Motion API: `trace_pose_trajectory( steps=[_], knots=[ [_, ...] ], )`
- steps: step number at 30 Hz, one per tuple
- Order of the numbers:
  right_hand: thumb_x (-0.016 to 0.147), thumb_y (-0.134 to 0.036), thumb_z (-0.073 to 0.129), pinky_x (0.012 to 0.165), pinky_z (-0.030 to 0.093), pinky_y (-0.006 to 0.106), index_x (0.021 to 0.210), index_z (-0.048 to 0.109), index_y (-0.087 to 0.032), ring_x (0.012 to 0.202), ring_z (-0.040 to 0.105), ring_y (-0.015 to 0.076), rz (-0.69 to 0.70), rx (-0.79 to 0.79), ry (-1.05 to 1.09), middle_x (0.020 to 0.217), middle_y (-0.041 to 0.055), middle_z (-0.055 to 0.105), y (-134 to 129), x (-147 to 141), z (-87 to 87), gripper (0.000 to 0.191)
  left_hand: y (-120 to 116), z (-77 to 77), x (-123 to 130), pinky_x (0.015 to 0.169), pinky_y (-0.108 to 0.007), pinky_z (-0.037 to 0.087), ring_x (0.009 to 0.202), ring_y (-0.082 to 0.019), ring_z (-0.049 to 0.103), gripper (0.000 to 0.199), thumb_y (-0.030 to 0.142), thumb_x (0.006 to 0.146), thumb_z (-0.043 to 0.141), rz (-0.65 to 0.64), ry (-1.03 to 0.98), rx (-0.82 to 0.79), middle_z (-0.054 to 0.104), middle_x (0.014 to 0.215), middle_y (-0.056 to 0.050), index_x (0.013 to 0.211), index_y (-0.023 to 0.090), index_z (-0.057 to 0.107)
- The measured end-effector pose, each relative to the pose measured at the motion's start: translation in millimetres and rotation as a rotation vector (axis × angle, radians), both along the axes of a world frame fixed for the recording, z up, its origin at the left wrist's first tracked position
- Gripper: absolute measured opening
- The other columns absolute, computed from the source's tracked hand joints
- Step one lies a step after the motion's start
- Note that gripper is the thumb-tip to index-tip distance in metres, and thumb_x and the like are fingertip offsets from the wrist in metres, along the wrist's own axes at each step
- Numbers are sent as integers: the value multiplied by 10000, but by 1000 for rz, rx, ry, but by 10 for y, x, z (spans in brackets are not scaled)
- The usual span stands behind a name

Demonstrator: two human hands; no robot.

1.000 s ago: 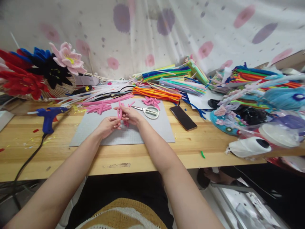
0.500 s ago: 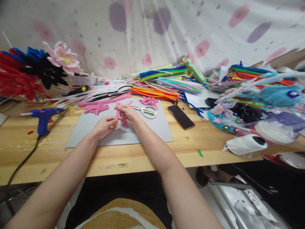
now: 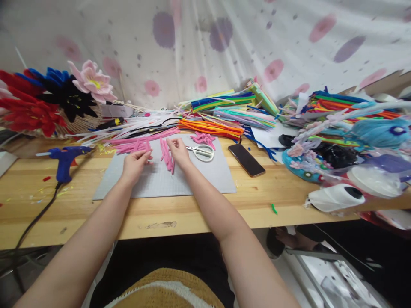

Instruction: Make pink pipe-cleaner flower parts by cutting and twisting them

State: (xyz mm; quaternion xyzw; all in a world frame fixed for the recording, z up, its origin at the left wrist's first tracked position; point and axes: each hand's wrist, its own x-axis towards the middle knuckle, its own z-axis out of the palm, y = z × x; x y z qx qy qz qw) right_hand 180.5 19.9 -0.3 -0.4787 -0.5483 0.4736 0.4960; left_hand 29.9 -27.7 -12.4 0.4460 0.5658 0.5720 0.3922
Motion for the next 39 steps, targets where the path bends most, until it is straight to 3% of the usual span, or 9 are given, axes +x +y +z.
trace_pose_trajectory(
  steps=[5, 10, 13, 17, 20, 23, 27, 33, 39],
  knots=[
    [741, -394, 590, 579, 326, 234, 733, 529, -200, 619, 488, 112, 16, 114, -603, 671, -15, 559, -35, 90, -66, 203, 104, -80, -314, 860, -474, 400, 994, -329, 545, 201, 354, 674, 661, 257, 579, 66, 650, 827, -111, 804, 203, 680],
    [744, -322, 565, 603, 324, 260, 675, 542, -199, 674, 529, 159, 64, 73, -865, 719, 32, 615, -75, 77, -84, 143, 75, -80, -240, 1023, -507, 248, 1195, -343, 377, 344, 307, 748, 599, 306, 789, 239, 513, 1214, -168, 1072, 200, 643],
    [763, -344, 545, 603, 324, 261, 675, 542, -196, 665, 521, 156, 53, 59, -801, 721, 30, 615, -47, 102, -89, 173, 58, -104, -96, 1019, -462, 290, 1145, -291, 436, 345, 247, 789, 529, 133, 854, 283, 546, 1169, -144, 1116, 190, 625],
    [778, -337, 528, 609, 318, 248, 669, 527, -185, 629, 475, 129, 17, 75, -704, 683, 8, 581, 24, 161, -108, 187, 52, -184, 164, 988, -432, 340, 1089, -257, 498, 394, 314, 820, 506, -293, 1014, 233, 599, 1123, -127, 1180, 174, 588],
    [783, -300, 500, 615, 317, 241, 673, 518, -178, 622, 451, 117, -73, 101, -568, 652, -10, 538, 86, 225, -107, 164, 40, -184, 324, 1045, -515, 225, 1159, -281, 456, 430, 351, 849, 467, -347, 1072, 230, 579, 1190, -130, 1236, 180, 545],
    [754, -287, 522, 613, 324, 235, 652, 526, -167, 615, 437, 107, 29, 174, -391, 623, -25, 504, 111, 320, -63, 158, 22, -95, 334, 1045, -491, 238, 1142, -271, 470, 440, 319, 862, 440, -161, 984, 275, 567, 1177, -154, 1257, 146, 525],
    [675, -335, 621, 572, 307, 227, 633, 581, -146, 584, 418, 90, 426, 99, -293, 591, -31, 500, 40, 446, 70, 197, 8, 26, 154, 1034, -454, 271, 1242, -275, 374, 370, 266, 845, 466, 163, 895, 357, 481, 1279, -142, 1187, 202, 594],
    [627, -400, 682, 457, 195, 204, 686, 537, -157, 473, 308, 42, 493, -106, -7, 552, -73, 405, -56, 470, 209, 290, 6, -12, 93, 864, -389, 448, 925, -221, 606, 277, 237, 838, 478, -53, 709, 153, 674, 917, -89, 1025, 200, 680],
    [630, -427, 686, 465, 260, 184, 693, 465, -175, 472, 386, 43, 424, -72, 120, 544, -77, 454, -73, 337, 131, 341, -41, 4, 322, 664, -308, 540, 735, -167, 664, 240, 283, 772, 590, -179, -131, -116, 694, 825, -85, 916, 106, 665]
  ],
)
